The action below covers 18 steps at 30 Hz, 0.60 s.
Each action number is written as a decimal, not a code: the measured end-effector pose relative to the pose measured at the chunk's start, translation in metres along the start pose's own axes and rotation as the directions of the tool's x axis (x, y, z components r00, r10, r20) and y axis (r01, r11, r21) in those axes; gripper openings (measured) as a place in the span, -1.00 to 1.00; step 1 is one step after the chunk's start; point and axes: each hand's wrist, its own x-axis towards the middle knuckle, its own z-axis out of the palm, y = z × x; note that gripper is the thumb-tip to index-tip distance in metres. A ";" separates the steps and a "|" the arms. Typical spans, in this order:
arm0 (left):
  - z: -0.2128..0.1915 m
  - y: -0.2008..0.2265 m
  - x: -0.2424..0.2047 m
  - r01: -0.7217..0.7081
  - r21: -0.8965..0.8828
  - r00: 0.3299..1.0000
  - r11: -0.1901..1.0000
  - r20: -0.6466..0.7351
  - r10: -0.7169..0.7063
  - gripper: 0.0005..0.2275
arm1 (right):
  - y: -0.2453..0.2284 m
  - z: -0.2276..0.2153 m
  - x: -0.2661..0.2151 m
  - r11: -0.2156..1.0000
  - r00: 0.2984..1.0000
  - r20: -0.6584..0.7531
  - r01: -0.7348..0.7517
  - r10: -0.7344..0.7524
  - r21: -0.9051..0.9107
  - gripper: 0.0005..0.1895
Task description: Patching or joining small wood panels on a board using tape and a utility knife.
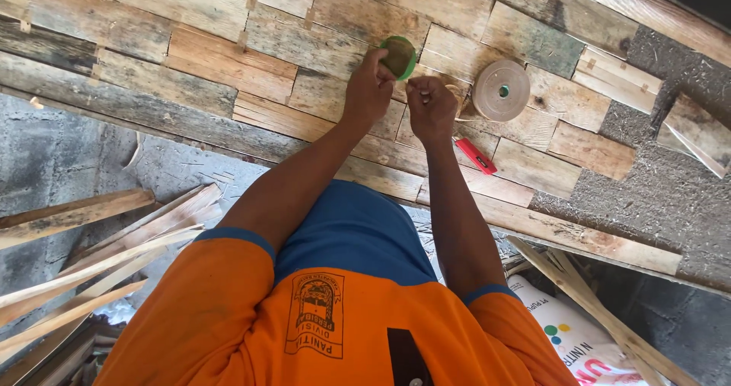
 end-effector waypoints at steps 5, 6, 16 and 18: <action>-0.009 0.007 0.013 -0.051 0.078 0.992 0.996 -0.108 0.059 -0.53 | -0.014 0.023 0.024 0.994 0.993 -0.092 0.069 -0.077 -0.081 -0.79; -0.010 0.007 0.016 -0.032 0.081 0.990 0.996 -0.134 0.043 -0.55 | -0.010 0.028 0.029 0.993 0.988 -0.120 0.088 -0.096 -0.075 -0.78; 0.032 -0.045 0.024 0.137 0.099 0.940 0.986 -0.327 -0.097 -0.33 | -0.020 0.049 0.035 0.955 0.958 -0.283 -0.134 0.056 -0.265 -0.71; 0.035 -0.040 0.025 0.237 0.010 0.926 0.972 -0.304 -0.223 -0.45 | -0.019 0.051 0.035 0.955 0.957 -0.284 -0.144 0.066 -0.261 -0.71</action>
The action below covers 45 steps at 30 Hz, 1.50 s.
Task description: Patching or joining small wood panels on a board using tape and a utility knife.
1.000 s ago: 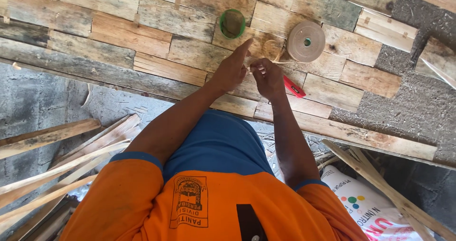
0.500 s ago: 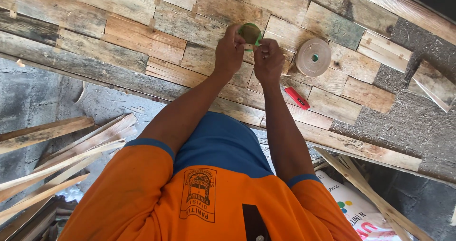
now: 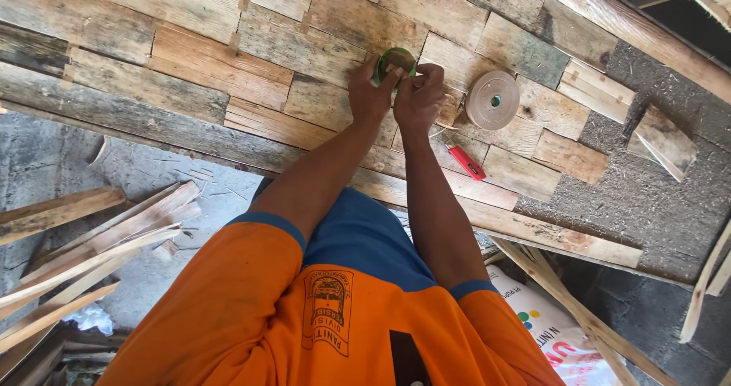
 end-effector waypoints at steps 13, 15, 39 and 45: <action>0.019 -0.017 0.010 -0.024 0.098 0.991 0.995 -0.127 0.036 -0.47 | 0.012 -0.016 -0.001 0.991 0.991 -0.092 0.092 -0.101 -0.095 -0.72; 0.013 -0.009 0.001 0.009 0.104 0.992 0.995 -0.122 0.004 -0.47 | 0.017 -0.027 -0.001 0.992 0.995 -0.082 0.061 -0.052 0.113 -0.72; 0.008 0.009 -0.004 0.025 0.075 0.980 0.997 -0.200 -0.009 -0.46 | 0.031 -0.024 -0.005 0.952 0.996 -0.065 0.084 -0.067 0.295 -0.67; -0.049 0.065 -0.014 -0.393 0.217 0.893 0.894 -0.140 0.427 -0.72 | 0.015 -0.042 0.001 0.948 0.980 0.140 0.096 -0.143 0.303 -0.65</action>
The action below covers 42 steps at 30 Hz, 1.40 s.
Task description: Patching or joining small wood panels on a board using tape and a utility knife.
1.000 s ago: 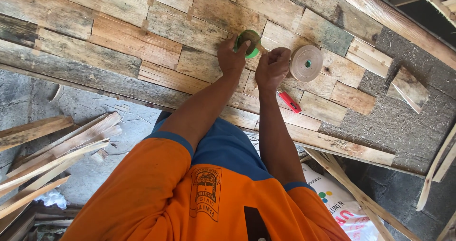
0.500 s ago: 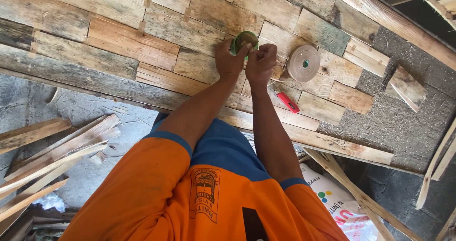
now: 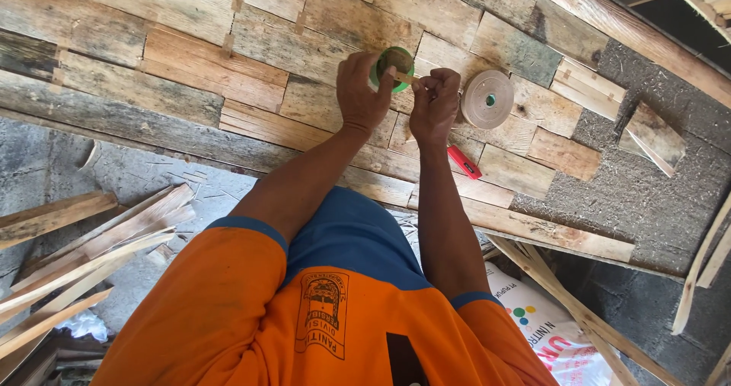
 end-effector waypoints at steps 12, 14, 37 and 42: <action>0.020 -0.023 -0.003 0.198 -0.197 0.924 0.960 0.364 -0.116 -0.70 | -0.008 0.005 0.008 0.979 1.000 0.021 0.025 -0.021 -0.204 -0.70; 0.018 -0.020 -0.002 0.168 -0.169 0.932 0.971 0.349 -0.101 -0.65 | -0.007 0.007 0.005 0.974 1.000 0.012 0.022 -0.019 -0.224 -0.70; 0.038 -0.028 0.000 -0.166 0.206 0.953 0.964 0.284 0.104 -0.60 | 0.018 0.044 0.012 0.927 0.935 -0.135 -0.345 0.327 -0.146 -0.71; 0.035 -0.018 0.011 -0.142 0.239 0.922 0.961 0.384 0.041 -0.71 | 0.045 0.047 0.009 0.961 0.956 -0.147 -0.266 0.254 -0.070 -0.76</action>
